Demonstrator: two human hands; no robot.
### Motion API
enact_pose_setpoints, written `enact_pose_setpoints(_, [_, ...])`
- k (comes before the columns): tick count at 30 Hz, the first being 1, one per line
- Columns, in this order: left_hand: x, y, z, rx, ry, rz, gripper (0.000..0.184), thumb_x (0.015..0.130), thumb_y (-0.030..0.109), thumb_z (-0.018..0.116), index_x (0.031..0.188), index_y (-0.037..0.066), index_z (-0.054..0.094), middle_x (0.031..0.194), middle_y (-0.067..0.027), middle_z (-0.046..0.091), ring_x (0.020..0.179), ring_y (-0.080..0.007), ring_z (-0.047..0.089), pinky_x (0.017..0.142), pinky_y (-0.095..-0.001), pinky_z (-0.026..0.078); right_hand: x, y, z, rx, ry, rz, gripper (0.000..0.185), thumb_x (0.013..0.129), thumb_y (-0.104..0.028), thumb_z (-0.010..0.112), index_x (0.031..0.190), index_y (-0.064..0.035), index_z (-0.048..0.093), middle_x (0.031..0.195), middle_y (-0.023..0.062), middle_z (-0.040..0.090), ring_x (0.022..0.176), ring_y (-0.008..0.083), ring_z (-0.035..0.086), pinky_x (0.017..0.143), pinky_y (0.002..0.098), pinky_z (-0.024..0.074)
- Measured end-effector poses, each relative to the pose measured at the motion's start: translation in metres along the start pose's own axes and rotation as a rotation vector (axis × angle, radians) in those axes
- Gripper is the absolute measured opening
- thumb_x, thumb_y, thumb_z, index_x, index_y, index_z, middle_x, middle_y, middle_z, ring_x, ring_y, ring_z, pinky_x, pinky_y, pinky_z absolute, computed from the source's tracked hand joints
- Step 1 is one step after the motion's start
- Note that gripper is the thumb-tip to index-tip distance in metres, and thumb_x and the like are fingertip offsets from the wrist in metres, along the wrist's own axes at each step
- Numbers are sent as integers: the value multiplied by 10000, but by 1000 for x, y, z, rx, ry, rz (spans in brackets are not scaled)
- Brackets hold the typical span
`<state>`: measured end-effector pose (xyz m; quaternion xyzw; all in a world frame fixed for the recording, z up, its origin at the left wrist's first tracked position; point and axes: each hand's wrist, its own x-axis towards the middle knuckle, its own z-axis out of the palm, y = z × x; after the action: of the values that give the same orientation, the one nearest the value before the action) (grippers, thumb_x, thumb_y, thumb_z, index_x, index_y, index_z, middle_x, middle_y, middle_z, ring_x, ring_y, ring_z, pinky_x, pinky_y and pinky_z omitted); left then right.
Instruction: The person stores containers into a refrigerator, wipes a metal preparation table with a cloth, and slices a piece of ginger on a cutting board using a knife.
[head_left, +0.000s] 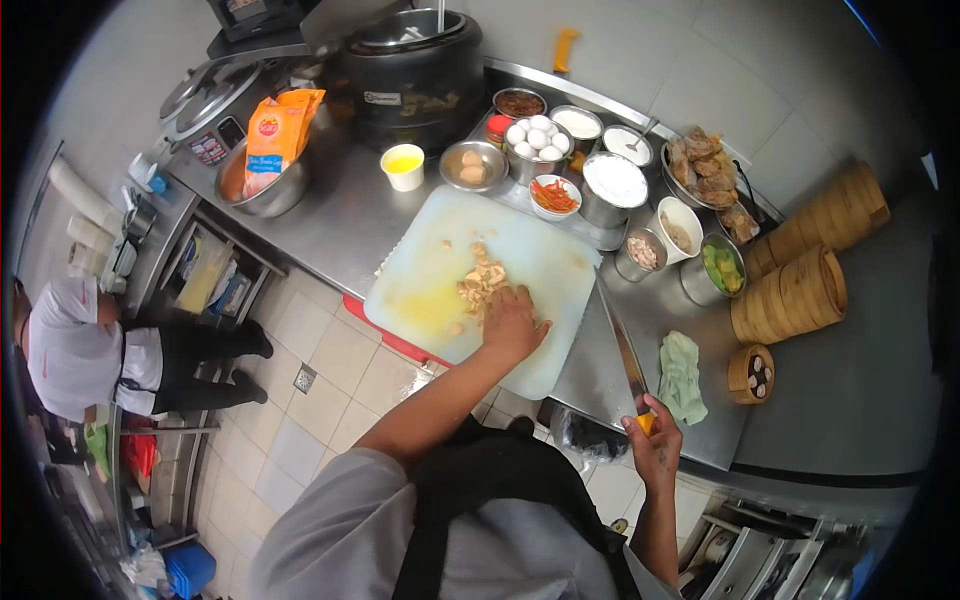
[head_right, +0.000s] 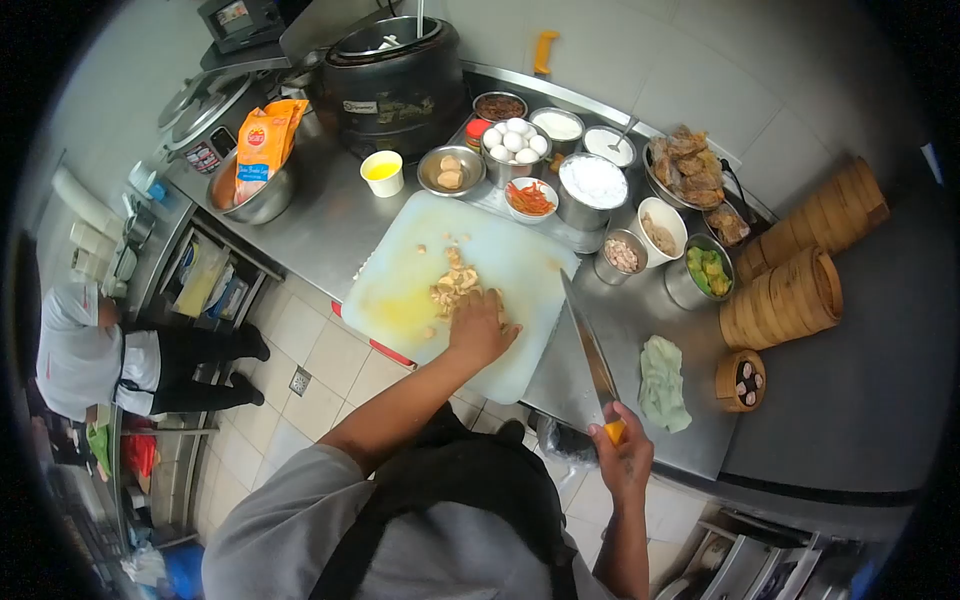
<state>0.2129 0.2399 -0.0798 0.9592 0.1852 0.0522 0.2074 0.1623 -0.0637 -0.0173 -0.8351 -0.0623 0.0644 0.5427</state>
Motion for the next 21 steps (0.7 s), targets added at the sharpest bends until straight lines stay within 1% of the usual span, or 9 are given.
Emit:
enact_pose_setpoints(5, [12, -14, 16, 85, -4, 3, 599, 839, 375, 675, 1253, -34, 534, 1060, -228, 596, 1037, -325, 570, 886, -416, 487, 4, -2, 7, 110, -41, 92, 450, 873, -49, 704, 1289, 5, 542, 765, 12, 613, 622, 62, 528, 572, 218, 445])
enact_pose_setpoints(7, [9, -34, 14, -546, 184, -81, 493, 827, 255, 667, 1208, -38, 559, 901, -145, 636, 835, -256, 619, 704, -374, 525, 8, -5, 15, 138, -79, 177, 438, 890, -68, 687, 1296, -5, 532, 727, 6, 585, 588, 60, 515, 530, 225, 439])
enact_pose_setpoints(8, [6, -47, 2, -539, 181, -83, 493, 827, 255, 667, 1208, -38, 559, 901, -145, 636, 835, -256, 619, 704, -374, 525, 10, -2, 23, 151, -113, 242, 422, 914, -99, 660, 1305, -20, 523, 708, 6, 567, 567, 65, 512, 499, 235, 436])
enact_pose_setpoints(10, [-1, -80, -37, -1368, -148, -517, 429, 874, 221, 578, 1251, 19, 555, 940, -71, 650, 787, -154, 608, 613, -311, 478, 14, 3, 38, 181, -203, 350, 386, 962, -119, 560, 1330, -19, 500, 686, 25, 572, 550, 84, 525, 518, 251, 459])
enact_pose_setpoints(12, [-23, -116, -65, -1617, -132, -467, 409, 895, 176, 554, 1275, 27, 548, 1024, -66, 660, 809, -138, 616, 573, -279, 455, 15, 5, 59, 104, -316, 344, 383, 968, -149, 547, 1325, -16, 504, 687, 41, 580, 560, 86, 534, 525, 262, 467])
enact_pose_setpoints(15, [-49, -133, -94, -1507, 59, -401, 402, 913, 156, 540, 1296, 38, 542, 1058, -77, 659, 831, -140, 624, 581, -264, 464, 22, 3, 93, -152, -565, 301, 409, 952, -243, 556, 1291, -16, 531, 764, 150, 662, 655, 216, 649, 621, 348, 523])
enact_pose_setpoints(17, [-60, -142, -103, -1578, 74, -382, 414, 906, 123, 555, 1312, 48, 528, 1063, -77, 652, 849, -150, 632, 598, -275, 491, 24, -1, 120, -405, -651, -182, 406, 917, -274, 585, 1254, -47, 566, 844, 224, 686, 806, 378, 682, 736, 427, 530])
enact_pose_setpoints(18, [-64, -145, -103, -1607, 90, -334, 438, 892, 92, 568, 1325, 48, 516, 1078, -85, 646, 863, -162, 638, 631, -287, 519, 26, -13, 129, -346, -706, -144, 394, 904, -287, 584, 1234, -71, 582, 917, 260, 675, 925, 466, 637, 812, 473, 512])
enact_pose_setpoints(21, [-72, -145, -98, -1551, 168, -266, 501, 864, 35, 595, 1352, 45, 486, 1116, -102, 630, 899, -191, 648, 721, -313, 567, 42, -11, 152, -378, -785, -172, 385, 909, -290, 578, 1228, -74, 588, 909, 257, 678, 894, 429, 662, 811, 465, 518])
